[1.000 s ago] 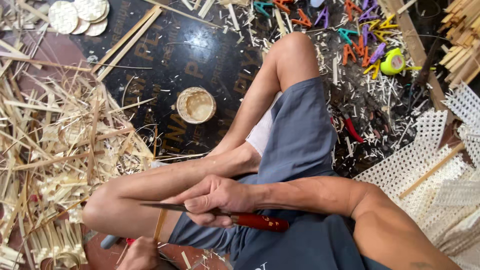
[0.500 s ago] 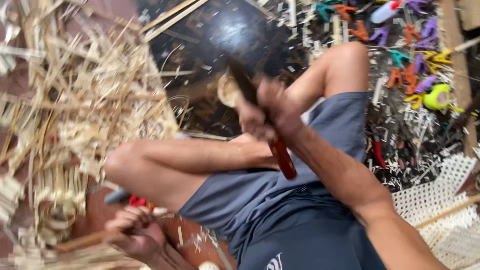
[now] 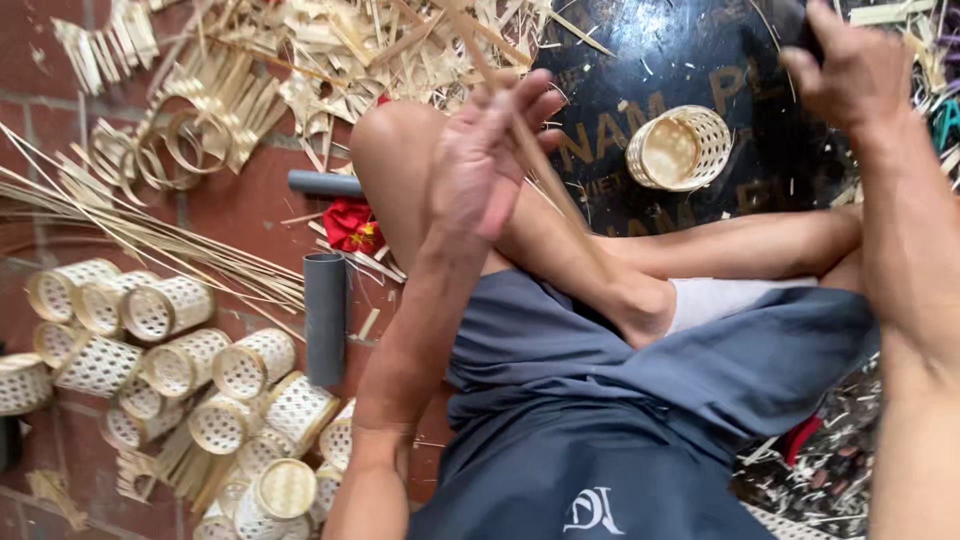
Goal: The person sits on the floor of a bamboo craft workshop and assembles small woven bamboo baskets. They trim bamboo strips with a small blade, bend and fit thin bamboo rims around the basket openings, press the rims into place, apply glue from a squeeze bottle to the rim, and then handle longer bamboo strips.
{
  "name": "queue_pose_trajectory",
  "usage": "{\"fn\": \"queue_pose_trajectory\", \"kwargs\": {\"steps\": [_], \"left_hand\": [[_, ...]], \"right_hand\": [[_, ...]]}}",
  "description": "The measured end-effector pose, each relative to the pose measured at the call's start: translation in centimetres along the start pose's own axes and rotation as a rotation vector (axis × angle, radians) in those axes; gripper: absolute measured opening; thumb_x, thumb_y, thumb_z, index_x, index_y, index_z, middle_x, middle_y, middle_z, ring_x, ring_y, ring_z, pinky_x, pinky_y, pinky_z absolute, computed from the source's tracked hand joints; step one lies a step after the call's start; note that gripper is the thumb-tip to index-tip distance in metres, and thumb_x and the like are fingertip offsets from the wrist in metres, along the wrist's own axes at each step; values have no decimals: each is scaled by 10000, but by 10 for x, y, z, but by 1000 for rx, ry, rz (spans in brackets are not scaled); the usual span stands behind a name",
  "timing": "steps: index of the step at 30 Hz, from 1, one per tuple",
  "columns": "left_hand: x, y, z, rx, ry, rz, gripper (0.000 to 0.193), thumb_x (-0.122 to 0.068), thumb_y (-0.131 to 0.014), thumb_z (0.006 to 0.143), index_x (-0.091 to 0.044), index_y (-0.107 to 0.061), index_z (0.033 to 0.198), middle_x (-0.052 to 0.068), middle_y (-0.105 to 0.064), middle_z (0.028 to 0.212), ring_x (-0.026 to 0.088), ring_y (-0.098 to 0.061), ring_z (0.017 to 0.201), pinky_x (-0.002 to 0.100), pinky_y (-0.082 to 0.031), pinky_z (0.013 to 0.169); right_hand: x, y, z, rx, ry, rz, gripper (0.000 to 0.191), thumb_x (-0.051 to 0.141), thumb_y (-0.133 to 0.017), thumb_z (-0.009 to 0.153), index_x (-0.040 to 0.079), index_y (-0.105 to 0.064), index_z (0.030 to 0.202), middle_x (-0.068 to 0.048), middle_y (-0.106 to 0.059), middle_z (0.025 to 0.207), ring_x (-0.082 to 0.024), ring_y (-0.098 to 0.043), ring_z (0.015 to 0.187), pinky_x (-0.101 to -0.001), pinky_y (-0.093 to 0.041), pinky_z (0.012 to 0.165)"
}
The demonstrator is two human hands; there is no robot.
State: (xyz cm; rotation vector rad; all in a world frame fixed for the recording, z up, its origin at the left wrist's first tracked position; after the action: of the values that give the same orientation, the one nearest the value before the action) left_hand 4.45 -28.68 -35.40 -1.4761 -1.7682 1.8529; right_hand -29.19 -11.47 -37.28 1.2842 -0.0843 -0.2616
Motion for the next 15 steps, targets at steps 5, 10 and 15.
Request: {"fn": "queue_pose_trajectory", "kwargs": {"steps": [5,10,15], "left_hand": [[38,-8,15,-42,53,88,214,-29,-595,1048,6,-566,1258,244,-676,1285,350,-698,1174,459,-647,900],[52,-2,29,-112,-43,244,244,-23,-601,1043,4,-520,1272,242,-686,1237,327,-713,1131,436,-662,855],[63,4,36,-88,-94,244,242,-45,-600,1056,21,-523,1275,240,-690,1235,322,-715,1117,438,-646,870]], "right_hand": [[13,-24,-27,66,-80,52,409,311,-779,972,38,-721,1270,-184,-684,896,-380,-682,758,-465,-534,638],[75,67,-6,-185,-259,661,173,22,-636,1161,21,-708,1005,-142,-684,932,-293,-669,808,-401,-528,734],[231,115,29,-101,19,513,177,124,-773,1091,31,-647,1008,-111,-676,974,-276,-644,723,-398,-487,607]]}}
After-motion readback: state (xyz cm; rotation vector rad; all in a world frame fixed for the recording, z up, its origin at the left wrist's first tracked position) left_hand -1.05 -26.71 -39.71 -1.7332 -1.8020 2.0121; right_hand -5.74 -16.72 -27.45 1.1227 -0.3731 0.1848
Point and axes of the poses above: each hand's wrist, its own z-axis towards the middle knuckle, its own y-axis out of the back of the hand, x = y × z, the point moved 10 cm from there along z, towards the middle knuckle
